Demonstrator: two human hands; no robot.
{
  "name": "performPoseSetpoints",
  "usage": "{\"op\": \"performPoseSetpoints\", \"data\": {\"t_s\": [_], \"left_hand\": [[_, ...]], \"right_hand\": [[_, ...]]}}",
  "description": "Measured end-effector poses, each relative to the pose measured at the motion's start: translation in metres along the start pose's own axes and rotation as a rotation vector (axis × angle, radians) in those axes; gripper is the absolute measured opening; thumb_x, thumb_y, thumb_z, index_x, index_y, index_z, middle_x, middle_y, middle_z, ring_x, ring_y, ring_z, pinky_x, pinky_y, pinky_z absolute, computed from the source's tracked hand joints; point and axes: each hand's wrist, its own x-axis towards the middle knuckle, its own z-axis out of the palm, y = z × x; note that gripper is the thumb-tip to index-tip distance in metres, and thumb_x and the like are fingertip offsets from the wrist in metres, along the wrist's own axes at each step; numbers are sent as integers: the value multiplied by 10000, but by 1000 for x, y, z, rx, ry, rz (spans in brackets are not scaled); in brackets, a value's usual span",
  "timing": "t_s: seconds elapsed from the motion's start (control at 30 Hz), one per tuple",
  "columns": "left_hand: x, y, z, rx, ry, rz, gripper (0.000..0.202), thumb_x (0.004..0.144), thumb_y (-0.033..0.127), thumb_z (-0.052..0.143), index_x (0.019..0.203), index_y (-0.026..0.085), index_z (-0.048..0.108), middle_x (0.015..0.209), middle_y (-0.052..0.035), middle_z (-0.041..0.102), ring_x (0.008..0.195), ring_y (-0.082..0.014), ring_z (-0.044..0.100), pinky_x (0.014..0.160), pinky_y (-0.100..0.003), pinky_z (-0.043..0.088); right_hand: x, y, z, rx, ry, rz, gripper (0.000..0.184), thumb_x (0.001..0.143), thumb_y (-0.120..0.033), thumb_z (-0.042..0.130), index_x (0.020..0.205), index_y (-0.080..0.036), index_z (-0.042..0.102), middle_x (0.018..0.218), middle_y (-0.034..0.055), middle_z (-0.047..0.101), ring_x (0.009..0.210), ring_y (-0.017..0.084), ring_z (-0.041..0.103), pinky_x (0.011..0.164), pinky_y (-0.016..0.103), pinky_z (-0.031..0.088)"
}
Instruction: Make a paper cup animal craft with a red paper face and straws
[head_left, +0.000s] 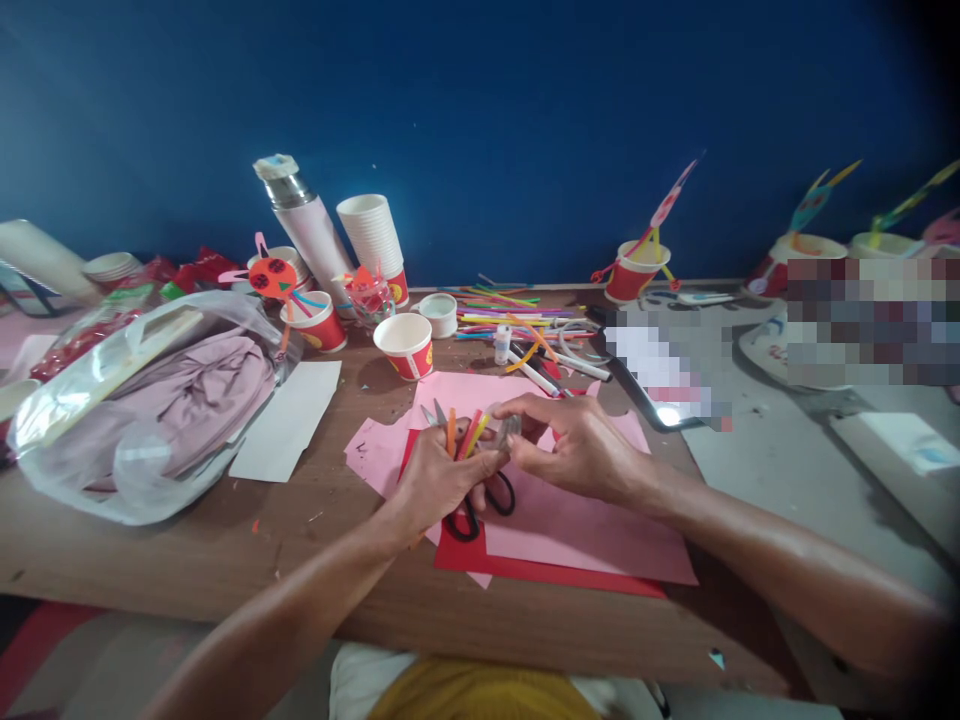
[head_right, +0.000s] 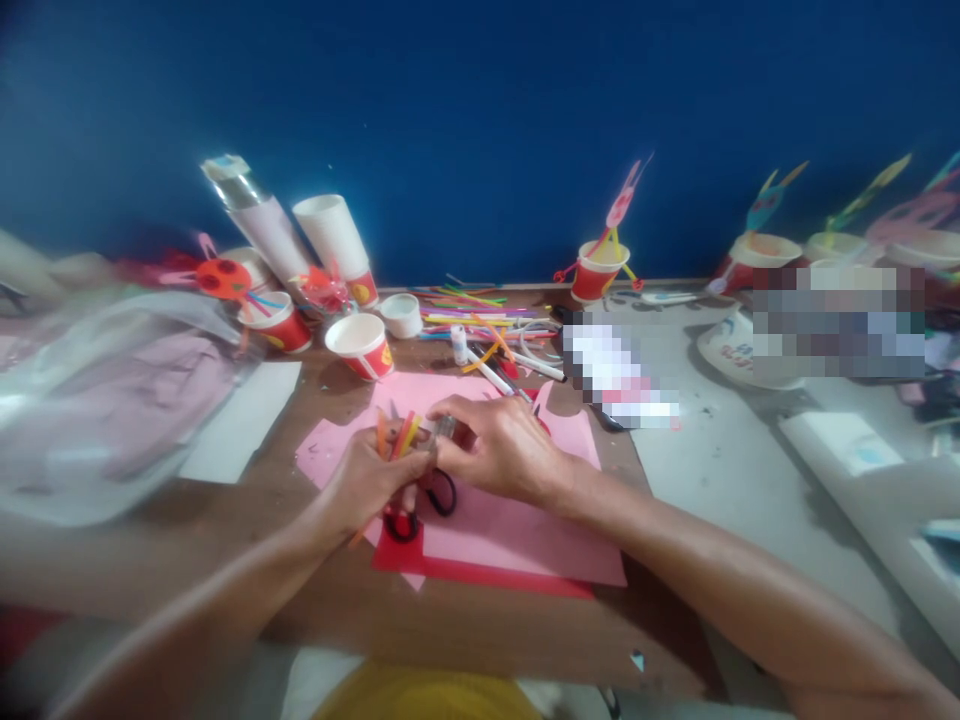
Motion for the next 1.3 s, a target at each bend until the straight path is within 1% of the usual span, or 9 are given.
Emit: {"op": "performPoseSetpoints", "data": {"t_s": [0.23, 0.4, 0.47, 0.57, 0.7, 0.8, 1.0, 1.13, 1.3], "left_hand": [[4, -7, -1, -22, -20, -29, 253, 705, 377, 649, 753, 134, 599, 351, 47, 512, 273, -64, 414, 301, -154, 308], [4, -5, 0, -147, -18, -32, 309, 658, 362, 695, 824, 133, 569, 479, 25, 598, 309, -78, 474, 299, -163, 330], [4, -4, -1, -171, -40, -48, 320, 651, 387, 699, 785, 125, 574, 481, 20, 596, 303, -72, 469, 297, -164, 332], [5, -4, -3, -181, -77, -54, 312, 660, 408, 691, 698, 121, 576, 464, 20, 581, 295, -54, 452, 299, -151, 323], [5, -6, -5, -167, -75, -37, 311, 652, 408, 697, 697, 123, 581, 458, 21, 579, 301, -57, 458, 299, -151, 335], [6, -7, -5, -164, -78, -47, 304, 655, 407, 693, 678, 126, 580, 472, 17, 587, 297, -57, 452, 290, -153, 331], [10, -11, -6, -137, -79, -68, 298, 669, 386, 686, 592, 121, 577, 381, 29, 523, 273, -51, 416, 274, -142, 293], [11, -12, -7, -163, -135, -62, 323, 702, 391, 661, 559, 116, 571, 370, 23, 511, 273, -50, 426, 282, -137, 289], [9, -10, -8, -222, -155, -78, 304, 706, 375, 664, 579, 118, 564, 406, 31, 531, 276, -48, 438, 276, -139, 304]], "right_hand": [[-1, 4, 2, 15, -7, -12, 323, 720, -153, 521, 1013, -187, 652, 751, 6, 695, 596, 104, 596, 567, 203, 429], [0, 10, 1, 97, -9, -5, 331, 753, -141, 486, 1036, -192, 651, 904, 23, 703, 704, 121, 625, 630, 219, 459], [0, 10, 1, 123, -33, 19, 345, 758, -169, 504, 1076, -191, 635, 921, 27, 701, 747, 134, 635, 659, 230, 472], [1, 8, 2, 110, -37, 45, 365, 738, -224, 559, 1095, -183, 627, 814, 18, 704, 711, 142, 639, 634, 231, 478], [1, 7, 4, 72, -17, 33, 346, 721, -197, 556, 1055, -174, 645, 722, 9, 692, 633, 127, 624, 592, 220, 465], [2, 6, 3, 53, -27, 16, 345, 724, -177, 531, 1048, -178, 653, 734, 14, 695, 621, 121, 616, 578, 215, 458], [2, 4, -1, 29, -75, 17, 377, 732, -151, 507, 1082, -180, 642, 774, 26, 701, 647, 128, 619, 603, 225, 466], [2, 7, -1, 31, -72, 21, 389, 733, -118, 479, 1078, -176, 647, 814, 34, 705, 671, 131, 624, 618, 232, 470], [3, 7, -4, 61, -91, 33, 373, 744, -169, 497, 1089, -172, 640, 824, 36, 705, 715, 149, 632, 632, 244, 474]]}}
